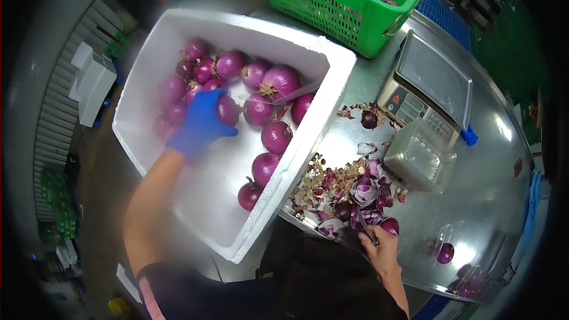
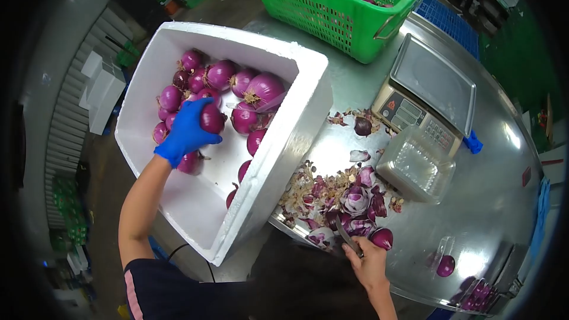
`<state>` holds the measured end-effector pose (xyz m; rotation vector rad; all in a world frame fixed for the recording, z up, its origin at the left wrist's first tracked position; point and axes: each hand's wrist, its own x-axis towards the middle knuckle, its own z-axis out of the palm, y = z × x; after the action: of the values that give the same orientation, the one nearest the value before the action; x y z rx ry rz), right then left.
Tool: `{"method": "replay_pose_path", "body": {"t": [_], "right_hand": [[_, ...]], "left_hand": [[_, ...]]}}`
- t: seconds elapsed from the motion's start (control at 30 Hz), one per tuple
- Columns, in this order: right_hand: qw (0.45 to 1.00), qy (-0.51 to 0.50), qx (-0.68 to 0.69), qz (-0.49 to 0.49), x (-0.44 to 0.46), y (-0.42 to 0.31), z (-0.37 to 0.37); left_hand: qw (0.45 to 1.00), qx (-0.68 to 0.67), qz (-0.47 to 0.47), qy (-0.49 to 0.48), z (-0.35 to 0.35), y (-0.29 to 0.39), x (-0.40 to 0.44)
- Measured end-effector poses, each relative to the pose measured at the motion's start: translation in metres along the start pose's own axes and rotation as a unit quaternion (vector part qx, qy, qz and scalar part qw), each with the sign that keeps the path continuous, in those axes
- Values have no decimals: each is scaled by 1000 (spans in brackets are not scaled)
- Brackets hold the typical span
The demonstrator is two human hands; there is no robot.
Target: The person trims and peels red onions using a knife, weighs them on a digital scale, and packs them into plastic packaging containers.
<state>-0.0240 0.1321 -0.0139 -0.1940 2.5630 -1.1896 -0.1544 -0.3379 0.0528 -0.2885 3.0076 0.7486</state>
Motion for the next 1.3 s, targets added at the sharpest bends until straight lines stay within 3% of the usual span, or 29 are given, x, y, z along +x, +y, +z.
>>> {"method": "replay_pose_path", "body": {"t": [0.03,0.2,0.23,0.27,0.4,0.5,1.1,1.17,1.27,1.3], "right_hand": [[1000,-3,9,-5,3,2,1],[991,4,51,-122,28,-12,-12],[986,10,62,-155,31,-18,-15],[980,17,71,-186,33,-24,-19],[942,-13,6,-335,31,-61,-41],[926,-36,-4,-375,26,-69,-44],[958,-6,-104,-268,-31,4,-56],[960,-6,-88,-264,-35,-3,-61],[982,-4,-17,-187,-34,47,-54],[986,-2,-81,-146,-35,59,-58]], "left_hand": [[997,-65,-45,-13,-11,21,-12],[943,-328,50,0,-33,81,-76],[928,-364,80,0,-33,98,-92],[880,-473,36,-14,-27,124,-110],[835,-521,25,-174,0,156,-148],[813,-539,-21,-220,29,175,-163],[722,-526,-22,-449,117,214,-174],[728,-520,-12,-447,121,225,-178],[741,-531,-23,-410,130,223,-185],[741,-541,-18,-398,131,218,-184]]}}
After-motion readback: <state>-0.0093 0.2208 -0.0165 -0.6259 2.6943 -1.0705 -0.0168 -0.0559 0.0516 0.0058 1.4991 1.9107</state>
